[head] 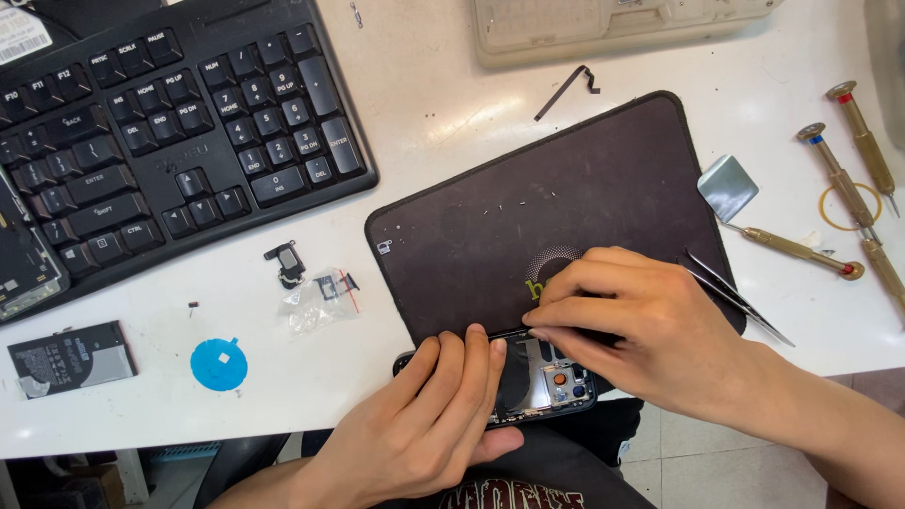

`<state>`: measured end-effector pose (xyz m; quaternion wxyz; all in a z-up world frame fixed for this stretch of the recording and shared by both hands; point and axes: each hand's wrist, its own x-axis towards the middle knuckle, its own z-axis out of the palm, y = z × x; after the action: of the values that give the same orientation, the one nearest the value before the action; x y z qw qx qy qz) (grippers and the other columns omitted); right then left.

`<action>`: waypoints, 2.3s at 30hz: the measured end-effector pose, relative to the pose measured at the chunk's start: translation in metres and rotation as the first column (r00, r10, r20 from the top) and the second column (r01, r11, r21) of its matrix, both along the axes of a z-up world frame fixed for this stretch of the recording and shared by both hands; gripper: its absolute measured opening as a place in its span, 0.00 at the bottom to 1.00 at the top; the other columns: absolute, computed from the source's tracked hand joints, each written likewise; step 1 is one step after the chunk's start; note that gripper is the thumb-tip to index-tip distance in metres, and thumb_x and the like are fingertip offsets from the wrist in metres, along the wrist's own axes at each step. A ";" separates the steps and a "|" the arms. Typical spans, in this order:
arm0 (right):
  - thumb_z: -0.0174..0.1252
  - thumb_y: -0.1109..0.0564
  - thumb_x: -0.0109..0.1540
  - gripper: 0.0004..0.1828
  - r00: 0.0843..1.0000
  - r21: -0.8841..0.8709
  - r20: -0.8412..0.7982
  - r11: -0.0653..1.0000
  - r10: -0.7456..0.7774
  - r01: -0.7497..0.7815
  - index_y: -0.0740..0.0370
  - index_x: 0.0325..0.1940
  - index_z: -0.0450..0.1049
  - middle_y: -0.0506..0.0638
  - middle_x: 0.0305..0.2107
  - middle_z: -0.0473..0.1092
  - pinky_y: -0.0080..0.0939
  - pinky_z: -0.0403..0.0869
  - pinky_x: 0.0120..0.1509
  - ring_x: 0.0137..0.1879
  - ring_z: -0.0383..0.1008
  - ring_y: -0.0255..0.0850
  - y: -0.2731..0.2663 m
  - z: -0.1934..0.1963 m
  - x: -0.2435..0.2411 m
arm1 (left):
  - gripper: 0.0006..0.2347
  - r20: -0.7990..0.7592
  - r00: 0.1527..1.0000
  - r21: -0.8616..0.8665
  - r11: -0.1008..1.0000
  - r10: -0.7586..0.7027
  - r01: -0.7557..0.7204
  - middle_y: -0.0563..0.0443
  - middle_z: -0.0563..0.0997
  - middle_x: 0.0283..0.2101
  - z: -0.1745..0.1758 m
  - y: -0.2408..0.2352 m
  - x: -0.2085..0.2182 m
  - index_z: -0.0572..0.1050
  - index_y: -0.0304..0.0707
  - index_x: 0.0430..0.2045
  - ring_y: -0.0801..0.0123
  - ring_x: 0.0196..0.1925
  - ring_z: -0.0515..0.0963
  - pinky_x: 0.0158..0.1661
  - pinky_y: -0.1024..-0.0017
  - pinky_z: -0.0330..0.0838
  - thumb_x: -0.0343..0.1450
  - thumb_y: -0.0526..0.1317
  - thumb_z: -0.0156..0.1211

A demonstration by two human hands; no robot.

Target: The person uses tweezers and a screwdriver to manipulate small components inside a disassembled smartphone chassis. They carefully place and adjust internal parts, then use the screwdriver to tighten screws on the device.

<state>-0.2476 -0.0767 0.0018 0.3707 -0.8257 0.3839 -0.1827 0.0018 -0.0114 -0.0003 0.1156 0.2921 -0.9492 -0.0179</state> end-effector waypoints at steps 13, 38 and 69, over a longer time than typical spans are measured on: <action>0.71 0.59 0.53 0.11 0.993 -0.132 0.040 0.986 0.112 -0.106 0.62 0.37 0.80 0.48 0.34 0.74 0.39 0.75 0.39 0.39 0.75 0.41 -0.005 -0.002 0.003 | 0.27 -0.053 0.998 0.056 0.998 -0.020 0.023 0.31 0.82 0.45 -0.002 -0.004 0.001 0.78 0.17 0.48 0.53 0.45 0.83 0.50 0.65 0.77 0.80 0.54 0.46; 0.68 0.62 0.55 0.14 0.993 -0.006 0.040 0.994 0.112 -0.112 0.65 0.45 0.78 0.52 0.38 0.72 0.39 0.77 0.44 0.42 0.75 0.42 0.001 0.003 -0.008 | 0.26 -0.117 0.993 0.177 0.983 -0.018 0.039 0.25 0.81 0.44 0.001 -0.006 0.001 0.77 0.14 0.47 0.46 0.45 0.82 0.46 0.58 0.78 0.77 0.52 0.55; 0.57 0.65 0.63 0.14 0.977 0.444 0.211 0.887 0.035 -0.127 0.61 0.52 0.79 0.51 0.43 0.74 0.36 0.78 0.43 0.43 0.80 0.38 0.013 -0.002 -0.023 | 0.20 -0.180 0.983 0.111 0.992 -0.043 0.064 0.31 0.81 0.45 -0.001 0.004 0.005 0.78 0.20 0.49 0.53 0.45 0.82 0.43 0.62 0.80 0.77 0.48 0.59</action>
<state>-0.2705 -0.0642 -0.0004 0.5971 -0.7091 0.3425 -0.1528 0.0066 -0.0075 -0.0015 0.1816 0.2699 -0.9401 -0.1022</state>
